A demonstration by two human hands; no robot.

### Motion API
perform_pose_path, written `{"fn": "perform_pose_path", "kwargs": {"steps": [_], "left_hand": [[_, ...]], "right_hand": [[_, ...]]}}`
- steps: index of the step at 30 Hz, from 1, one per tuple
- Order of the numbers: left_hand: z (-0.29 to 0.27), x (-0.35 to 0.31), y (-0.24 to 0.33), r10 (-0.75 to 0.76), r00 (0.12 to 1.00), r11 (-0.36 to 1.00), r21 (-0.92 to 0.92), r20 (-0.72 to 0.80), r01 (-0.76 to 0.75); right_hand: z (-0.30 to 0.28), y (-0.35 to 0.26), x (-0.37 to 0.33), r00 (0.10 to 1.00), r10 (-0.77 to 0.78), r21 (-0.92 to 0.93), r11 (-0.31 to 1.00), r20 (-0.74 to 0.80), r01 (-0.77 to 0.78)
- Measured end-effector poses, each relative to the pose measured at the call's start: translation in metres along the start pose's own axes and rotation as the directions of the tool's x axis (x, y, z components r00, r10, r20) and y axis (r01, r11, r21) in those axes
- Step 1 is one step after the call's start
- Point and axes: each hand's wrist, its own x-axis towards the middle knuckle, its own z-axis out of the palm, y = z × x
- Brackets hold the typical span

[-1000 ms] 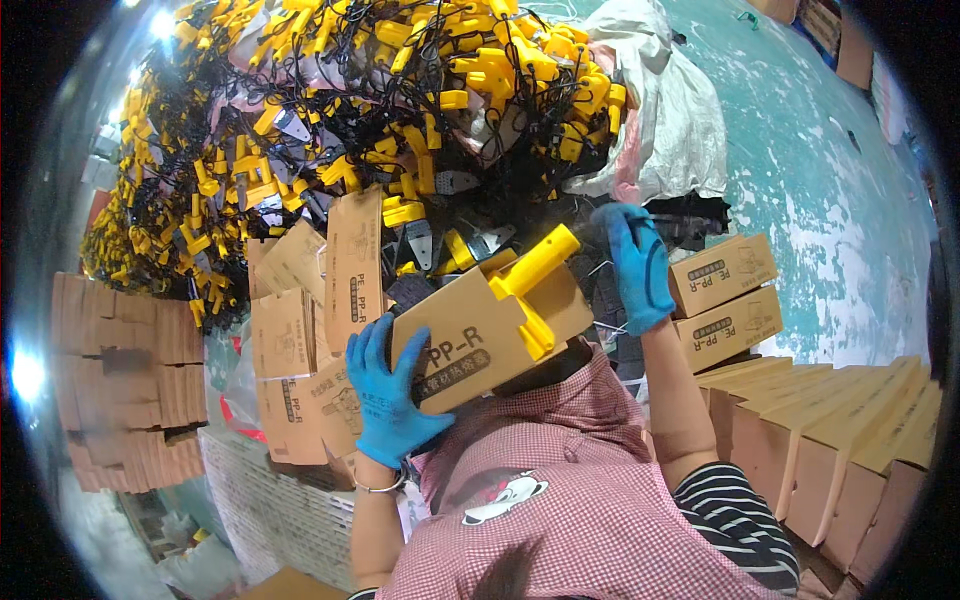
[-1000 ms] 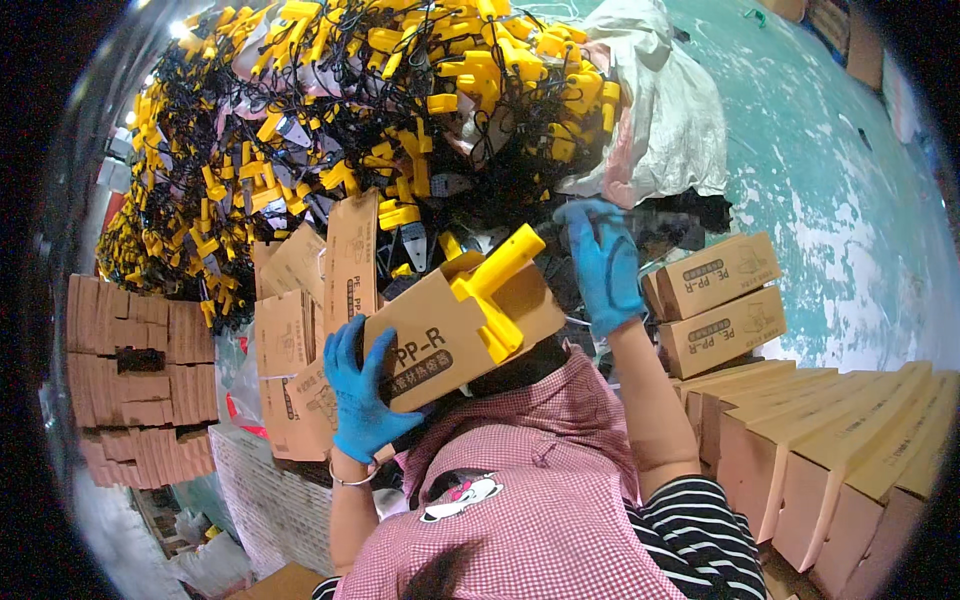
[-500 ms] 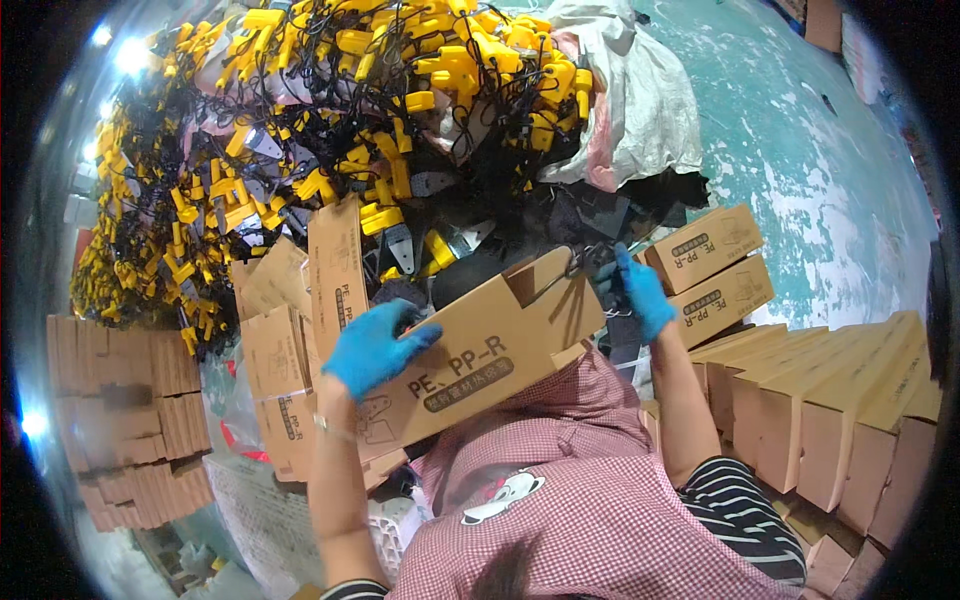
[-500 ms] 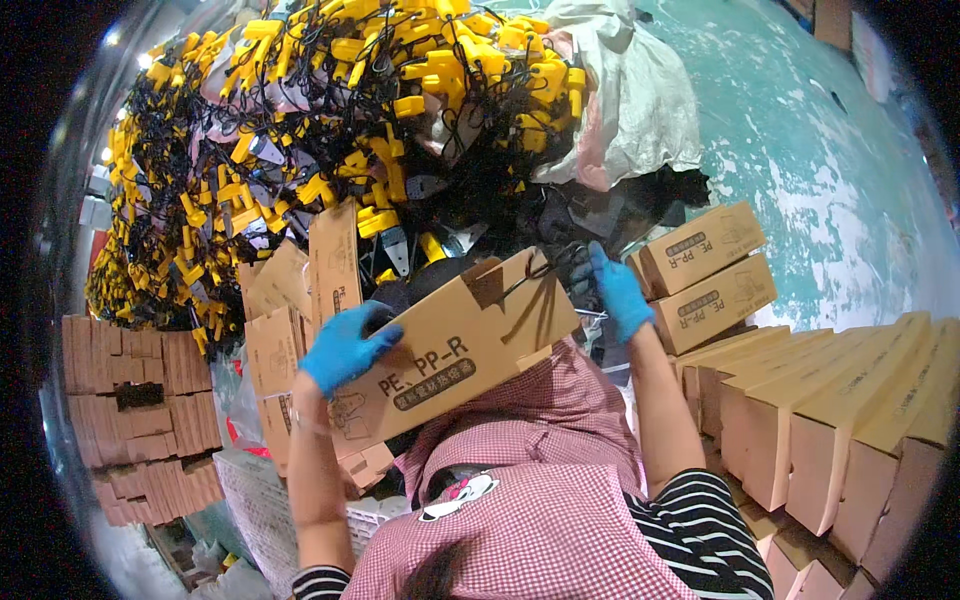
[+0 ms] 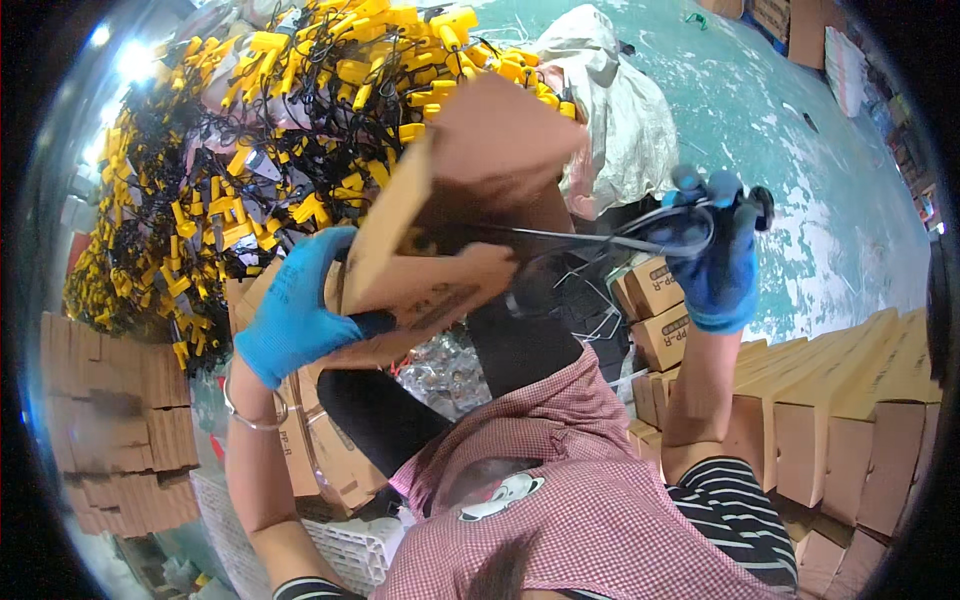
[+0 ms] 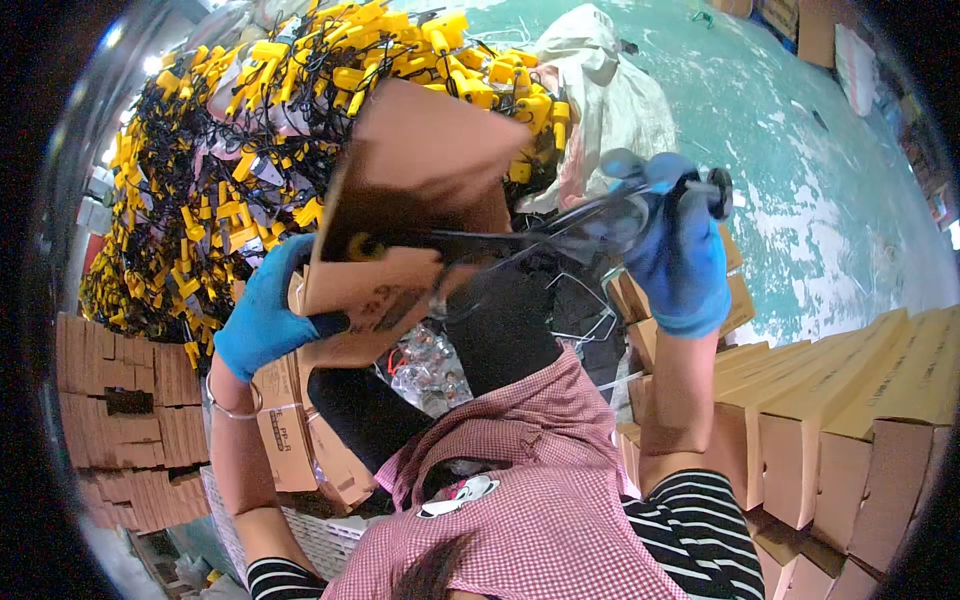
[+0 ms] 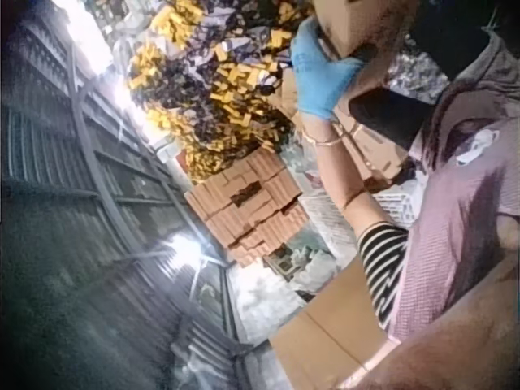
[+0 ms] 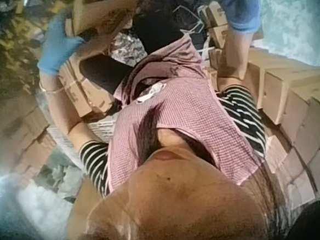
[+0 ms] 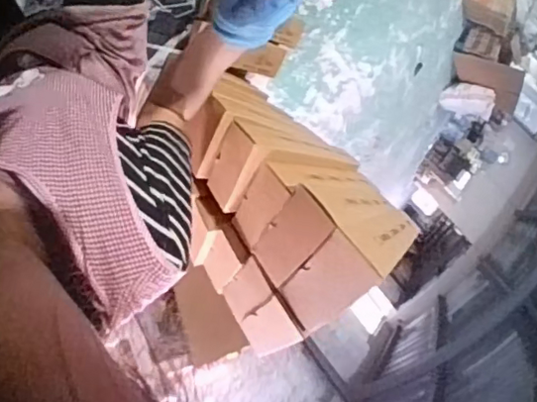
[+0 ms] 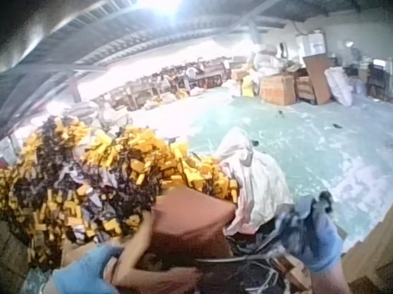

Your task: The person packs small plastic components into cardboard boxes by hand.

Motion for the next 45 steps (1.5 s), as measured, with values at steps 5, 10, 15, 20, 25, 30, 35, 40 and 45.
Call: {"fn": "perform_pose_path", "kwargs": {"steps": [5,10,15,20,25,30,35,40,45], "left_hand": [[0.048,-0.035,-0.069,-0.190,0.976,0.884,-0.414,0.104,0.217],[0.105,-0.077,-0.071,-0.213,0.977,0.889,-0.421,-0.031,0.181],[0.126,-0.105,-0.055,-0.215,0.974,0.935,-0.302,-0.064,0.187],[0.153,-0.138,-0.080,-0.249,0.952,0.935,-0.302,-0.176,0.188],[0.156,-0.156,-0.076,-0.139,0.934,0.979,-0.188,-0.331,0.079],[0.121,-0.144,-0.054,-0.014,0.926,0.990,-0.132,-0.377,-0.039],[0.135,-0.151,-0.073,-0.059,0.944,0.984,-0.179,-0.324,0.000],[0.166,-0.169,-0.107,-0.333,0.801,0.822,-0.569,-0.497,-0.012],[0.354,-0.243,-0.299,-0.966,0.184,0.247,-0.858,-0.182,0.449]], "right_hand": [[0.064,0.013,-0.002,0.998,-0.065,-0.573,0.817,0.017,0.063],[0.110,0.024,0.021,0.859,0.165,-0.790,0.502,0.485,0.351],[0.145,0.061,0.020,0.766,0.260,-0.755,0.516,0.588,0.405],[0.149,0.077,0.018,0.632,0.567,-0.840,0.247,0.529,0.483],[0.155,0.090,0.022,0.579,0.746,-0.727,-0.192,0.328,0.659],[0.196,0.126,0.007,0.492,0.857,-0.165,-0.469,0.152,0.868],[0.181,0.153,0.011,0.266,0.936,-0.146,-0.237,0.231,0.960],[0.166,0.129,0.042,0.211,0.959,-0.748,-0.281,-0.191,0.602],[0.217,0.132,0.036,0.388,0.910,-0.645,-0.209,0.147,0.735]]}}
